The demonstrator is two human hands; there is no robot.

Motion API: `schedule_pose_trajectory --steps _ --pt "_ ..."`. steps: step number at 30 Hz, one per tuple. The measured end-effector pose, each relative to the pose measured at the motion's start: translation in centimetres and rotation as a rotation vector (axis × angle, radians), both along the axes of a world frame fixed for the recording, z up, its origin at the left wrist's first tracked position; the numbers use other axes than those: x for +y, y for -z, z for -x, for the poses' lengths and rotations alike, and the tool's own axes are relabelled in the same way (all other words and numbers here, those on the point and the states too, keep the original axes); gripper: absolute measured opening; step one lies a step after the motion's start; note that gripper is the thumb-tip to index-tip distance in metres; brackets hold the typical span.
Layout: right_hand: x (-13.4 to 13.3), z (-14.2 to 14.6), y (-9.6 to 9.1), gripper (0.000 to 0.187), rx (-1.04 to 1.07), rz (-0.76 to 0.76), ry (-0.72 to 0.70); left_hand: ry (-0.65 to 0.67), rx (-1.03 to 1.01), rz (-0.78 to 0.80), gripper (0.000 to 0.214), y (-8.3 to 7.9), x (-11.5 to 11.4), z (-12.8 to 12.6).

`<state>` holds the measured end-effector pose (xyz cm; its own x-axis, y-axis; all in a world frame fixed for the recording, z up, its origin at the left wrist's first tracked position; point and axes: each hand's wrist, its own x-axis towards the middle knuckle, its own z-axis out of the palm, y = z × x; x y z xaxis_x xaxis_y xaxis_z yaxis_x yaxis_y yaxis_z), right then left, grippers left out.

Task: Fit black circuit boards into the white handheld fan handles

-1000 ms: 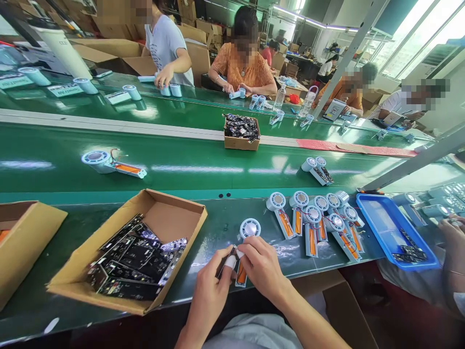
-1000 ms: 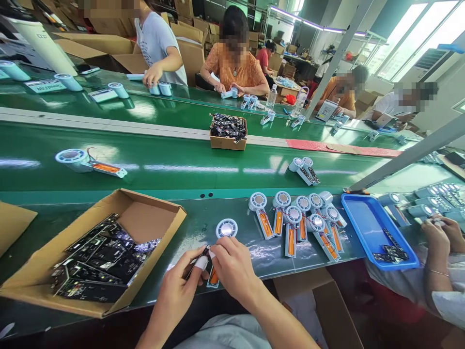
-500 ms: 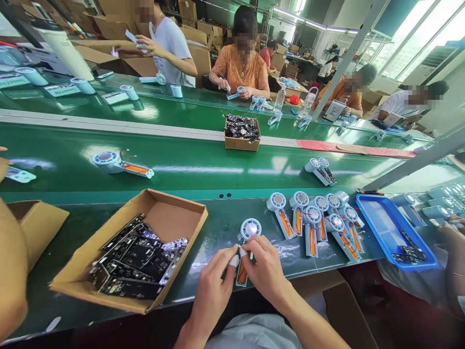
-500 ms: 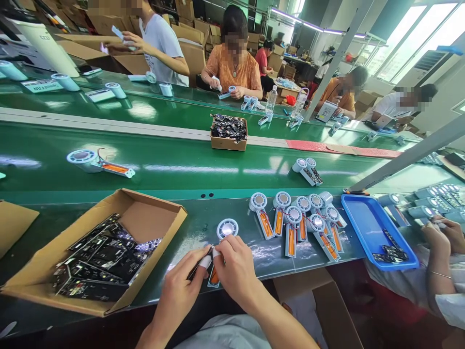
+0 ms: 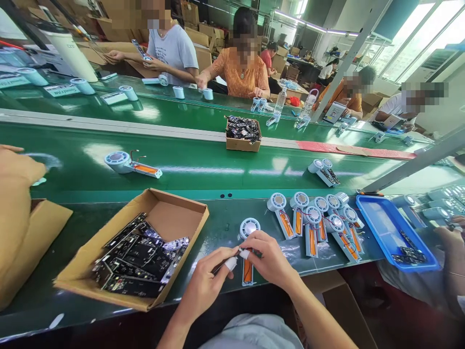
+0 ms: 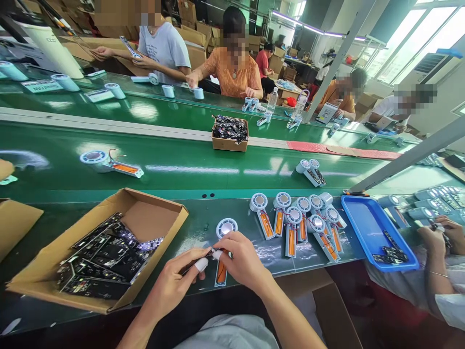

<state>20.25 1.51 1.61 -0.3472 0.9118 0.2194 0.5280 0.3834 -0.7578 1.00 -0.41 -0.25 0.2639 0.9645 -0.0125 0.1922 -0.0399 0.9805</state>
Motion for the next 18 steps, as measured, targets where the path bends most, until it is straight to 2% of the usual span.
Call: schedule_pose_trajectory --steps 6,11,14,18 --pt "-0.3 0.2 0.7 0.017 0.061 0.013 0.044 0.058 -0.024 -0.027 0.030 -0.1 0.4 0.3" --pt "-0.6 0.2 0.5 0.015 0.121 0.059 0.054 -0.012 0.084 -0.004 0.031 -0.2 0.3 0.2" --pt "-0.6 -0.4 -0.4 0.017 0.132 0.100 0.075 -0.081 0.175 -0.046 0.030 -0.1 0.1 0.0" --pt "-0.6 -0.8 -0.7 0.017 0.131 0.109 0.139 -0.092 0.284 -0.113 0.032 0.2 -0.3 0.0"
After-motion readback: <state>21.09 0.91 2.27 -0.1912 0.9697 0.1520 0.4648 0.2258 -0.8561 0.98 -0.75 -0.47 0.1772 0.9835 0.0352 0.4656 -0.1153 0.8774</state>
